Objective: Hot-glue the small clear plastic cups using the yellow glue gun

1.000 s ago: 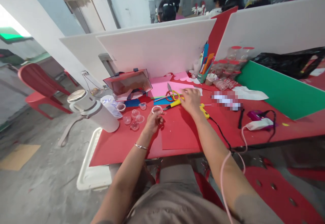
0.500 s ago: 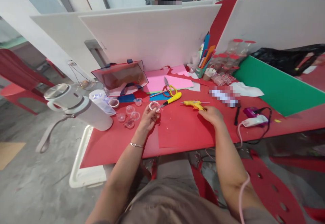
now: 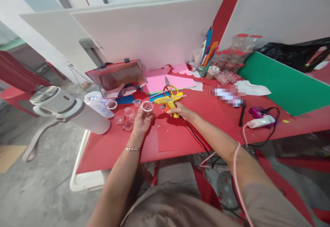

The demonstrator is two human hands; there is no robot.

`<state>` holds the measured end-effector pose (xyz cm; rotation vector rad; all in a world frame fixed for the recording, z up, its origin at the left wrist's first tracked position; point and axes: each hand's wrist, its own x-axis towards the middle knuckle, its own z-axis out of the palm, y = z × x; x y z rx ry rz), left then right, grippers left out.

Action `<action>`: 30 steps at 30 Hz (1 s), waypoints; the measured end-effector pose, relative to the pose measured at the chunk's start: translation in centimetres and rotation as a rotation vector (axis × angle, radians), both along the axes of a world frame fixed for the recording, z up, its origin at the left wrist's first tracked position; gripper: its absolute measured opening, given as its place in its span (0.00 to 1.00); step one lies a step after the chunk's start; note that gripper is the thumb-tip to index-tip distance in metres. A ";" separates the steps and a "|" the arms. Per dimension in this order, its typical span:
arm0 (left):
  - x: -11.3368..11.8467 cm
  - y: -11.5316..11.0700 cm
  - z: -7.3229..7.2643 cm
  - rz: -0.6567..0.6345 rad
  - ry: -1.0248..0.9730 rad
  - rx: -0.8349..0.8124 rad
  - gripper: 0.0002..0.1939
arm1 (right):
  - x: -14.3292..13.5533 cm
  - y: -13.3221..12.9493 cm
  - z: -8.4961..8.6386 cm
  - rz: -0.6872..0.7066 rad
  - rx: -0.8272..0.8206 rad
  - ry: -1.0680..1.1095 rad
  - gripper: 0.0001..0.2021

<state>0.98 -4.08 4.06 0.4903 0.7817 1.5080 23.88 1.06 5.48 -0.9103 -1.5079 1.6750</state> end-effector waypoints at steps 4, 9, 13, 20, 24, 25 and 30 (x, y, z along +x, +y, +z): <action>0.2 0.3 -0.1 -0.009 -0.032 -0.001 0.19 | 0.7 1.8 -1.7 -0.025 0.047 0.105 0.19; 1.0 1.0 -0.4 0.002 -0.059 -0.027 0.17 | 1.4 2.0 -2.9 0.008 0.031 0.108 0.27; 2.1 2.3 -0.3 0.023 -0.041 -0.028 0.19 | 1.6 2.2 -3.1 -0.038 -0.095 0.144 0.34; 5.4 4.3 -0.7 0.055 -0.037 -0.013 0.22 | 2.6 3.5 -2.9 -0.113 -0.217 0.309 0.32; 6.0 4.4 -0.8 0.075 -0.035 -0.005 0.21 | 2.6 3.8 -3.1 -0.090 -0.250 0.302 0.32; 6.0 4.4 -0.8 0.076 -0.031 -0.008 0.21 | 2.6 3.9 -3.2 -0.088 -0.253 0.292 0.31; 5.8 4.0 -0.7 0.050 -0.029 0.006 0.20 | 2.6 4.1 -3.5 -0.072 -0.226 0.271 0.30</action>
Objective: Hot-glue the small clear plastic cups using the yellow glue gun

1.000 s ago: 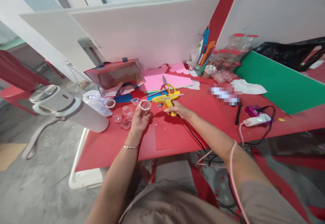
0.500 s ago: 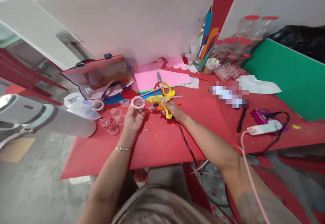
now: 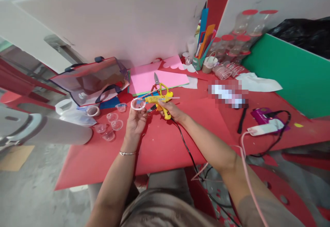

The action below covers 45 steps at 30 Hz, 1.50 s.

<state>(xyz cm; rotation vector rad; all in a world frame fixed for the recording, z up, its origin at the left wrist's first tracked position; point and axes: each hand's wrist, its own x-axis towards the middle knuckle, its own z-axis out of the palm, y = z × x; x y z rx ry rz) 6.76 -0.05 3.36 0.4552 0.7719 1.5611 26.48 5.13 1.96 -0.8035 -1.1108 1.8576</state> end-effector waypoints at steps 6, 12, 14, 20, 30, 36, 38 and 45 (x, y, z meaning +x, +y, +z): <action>0.0 -0.4 0.0 -0.020 -0.005 0.043 0.23 | 0.4 0.1 0.0 0.010 -0.024 0.013 0.28; 0.2 -0.7 0.1 -0.068 -0.011 0.068 0.24 | 0.9 0.1 0.4 0.026 -0.047 0.013 0.29; 0.2 -0.6 0.0 -0.059 0.003 0.066 0.23 | 1.0 0.0 0.5 0.038 -0.043 0.009 0.29; 0.0 -0.4 -0.6 -0.072 0.000 0.063 0.25 | 1.0 0.0 0.4 0.023 -0.045 -0.030 0.29; 0.1 -0.8 -0.8 -0.079 -0.010 0.084 0.27 | 1.1 0.1 0.2 0.034 -0.057 -0.010 0.29; 0.0 -0.7 -1.1 -0.050 -0.028 0.077 0.23 | 1.3 -0.1 0.9 0.069 -0.035 -0.033 0.28; 0.0 -0.7 -1.0 -0.037 -0.025 0.069 0.21 | 1.3 -0.2 1.1 0.080 -0.027 -0.048 0.28; -0.1 -0.8 -0.3 -0.005 -0.025 0.043 0.19 | 1.4 -0.3 1.2 0.067 -0.011 -0.048 0.26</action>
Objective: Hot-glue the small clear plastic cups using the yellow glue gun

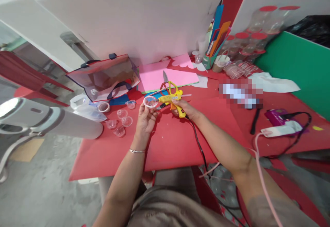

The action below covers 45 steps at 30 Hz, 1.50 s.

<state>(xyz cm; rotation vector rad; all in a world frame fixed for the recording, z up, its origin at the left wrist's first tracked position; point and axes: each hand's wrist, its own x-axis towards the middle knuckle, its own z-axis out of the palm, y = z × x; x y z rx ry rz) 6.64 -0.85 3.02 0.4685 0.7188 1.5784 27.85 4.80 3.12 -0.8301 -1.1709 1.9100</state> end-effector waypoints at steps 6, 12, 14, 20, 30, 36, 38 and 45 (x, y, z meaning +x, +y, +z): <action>-0.4 0.0 -0.1 -0.020 -0.003 0.033 0.23 | 0.0 0.1 -0.4 0.001 0.004 -0.015 0.26; -0.5 -0.1 -0.4 -0.022 -0.010 0.053 0.24 | 0.0 0.2 -0.5 -0.015 -0.001 -0.044 0.26; -0.5 -0.1 -0.4 -0.013 0.008 0.037 0.24 | 0.0 0.1 -0.4 -0.019 -0.003 -0.049 0.26; -0.5 -0.3 -0.1 -0.002 0.031 0.003 0.22 | 0.1 0.0 -0.4 -0.013 0.015 -0.079 0.28; -0.6 -0.4 0.0 -0.014 0.019 0.008 0.23 | -0.1 0.1 -0.6 -0.016 0.012 -0.069 0.28; -0.6 -0.5 0.2 -0.016 0.030 -0.001 0.22 | -0.2 0.0 -0.5 -0.023 -0.003 -0.062 0.26; -0.8 -0.5 0.1 -0.031 0.006 0.010 0.23 | -0.1 -0.1 -0.3 -0.028 -0.001 -0.076 0.27; -1.1 -0.4 0.2 -0.040 0.016 -0.015 0.21 | -0.1 0.1 -0.7 -0.029 0.026 -0.094 0.28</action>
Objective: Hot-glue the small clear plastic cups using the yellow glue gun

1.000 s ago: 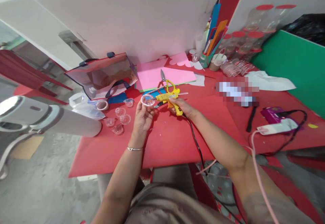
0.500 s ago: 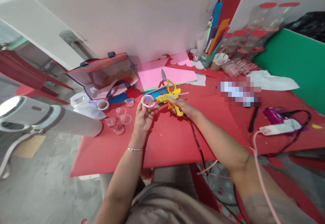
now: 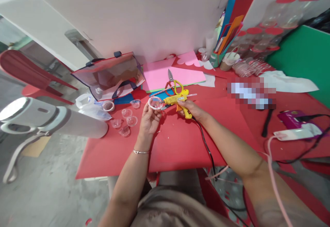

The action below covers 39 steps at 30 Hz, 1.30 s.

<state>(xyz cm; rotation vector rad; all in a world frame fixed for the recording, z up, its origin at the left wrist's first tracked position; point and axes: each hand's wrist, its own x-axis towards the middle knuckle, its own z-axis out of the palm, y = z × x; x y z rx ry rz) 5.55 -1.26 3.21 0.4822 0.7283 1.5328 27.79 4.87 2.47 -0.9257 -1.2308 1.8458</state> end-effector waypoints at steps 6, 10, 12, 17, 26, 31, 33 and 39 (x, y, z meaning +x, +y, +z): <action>0.0 0.1 -0.1 -0.008 -0.036 0.016 0.22 | -0.1 0.1 -0.3 0.011 0.001 0.008 0.29; -0.1 0.1 -0.4 -0.004 -0.007 0.005 0.21 | 0.0 -0.2 0.3 0.043 0.030 -0.024 0.30; -0.1 0.1 -0.5 -0.006 0.004 0.006 0.22 | 0.2 -0.4 0.6 0.058 0.029 -0.028 0.29; 0.1 0.1 -0.2 -0.005 0.007 0.009 0.21 | 0.4 -0.5 0.4 0.079 0.068 -0.011 0.29; 0.2 0.0 0.1 -0.028 -0.036 -0.006 0.20 | 0.2 -0.4 0.6 0.090 0.140 -0.025 0.20; 0.3 0.0 0.0 -0.006 -0.006 -0.017 0.17 | 0.4 -0.4 0.4 0.099 0.131 -0.045 0.18; 0.3 0.0 0.0 -0.007 -0.027 -0.014 0.17 | 0.4 -0.3 0.3 0.098 0.130 -0.049 0.18; 0.2 0.0 0.1 -0.037 -0.090 0.027 0.21 | 0.3 -0.1 0.1 0.097 0.112 -0.049 0.19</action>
